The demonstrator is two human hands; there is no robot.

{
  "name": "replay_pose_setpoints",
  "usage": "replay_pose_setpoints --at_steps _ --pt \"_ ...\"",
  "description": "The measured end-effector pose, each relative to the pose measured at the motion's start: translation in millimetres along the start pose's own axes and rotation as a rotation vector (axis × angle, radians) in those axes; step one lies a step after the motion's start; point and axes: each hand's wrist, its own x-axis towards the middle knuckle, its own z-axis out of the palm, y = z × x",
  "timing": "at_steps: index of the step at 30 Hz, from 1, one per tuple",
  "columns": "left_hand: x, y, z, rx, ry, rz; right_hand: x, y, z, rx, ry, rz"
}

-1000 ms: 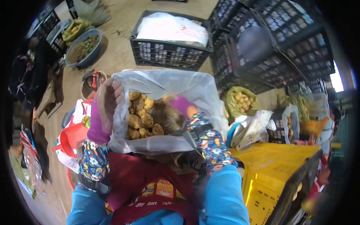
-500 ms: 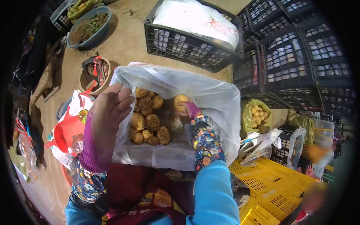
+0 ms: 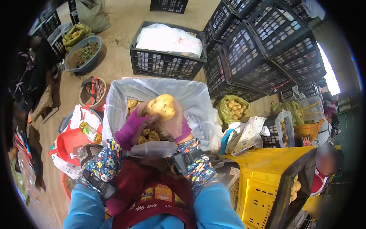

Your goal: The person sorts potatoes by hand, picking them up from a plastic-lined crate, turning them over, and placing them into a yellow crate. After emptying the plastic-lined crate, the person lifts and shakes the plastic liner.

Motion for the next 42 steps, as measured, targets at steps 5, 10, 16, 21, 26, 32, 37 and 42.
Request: replay_pose_setpoints --at_steps 5,10,16,21,26,32,37,42 --pt "9 -34 -19 0.656 0.158 0.549 -33 -12 50 -0.242 0.367 -0.013" --pt "4 -40 -8 1.056 0.261 0.775 -32 22 38 -0.545 0.51 -0.121" --pt "25 -63 -42 1.629 0.441 1.138 -36 16 52 -0.571 0.602 -0.145" --pt "21 -57 -32 1.314 0.414 0.93 -40 14 52 -0.614 0.634 -0.139" --pt "59 -85 -57 1.109 0.32 0.776 -38 10 37 -0.715 0.599 -0.152" --pt "18 -48 -7 1.312 0.295 0.55 -32 22 37 -0.891 0.716 -0.302" --pt "53 -79 -53 1.593 0.486 0.911 -36 21 24 -0.832 0.513 -0.296" --pt "38 -46 -19 1.044 0.248 0.883 -21 6 11 0.051 0.428 0.084"
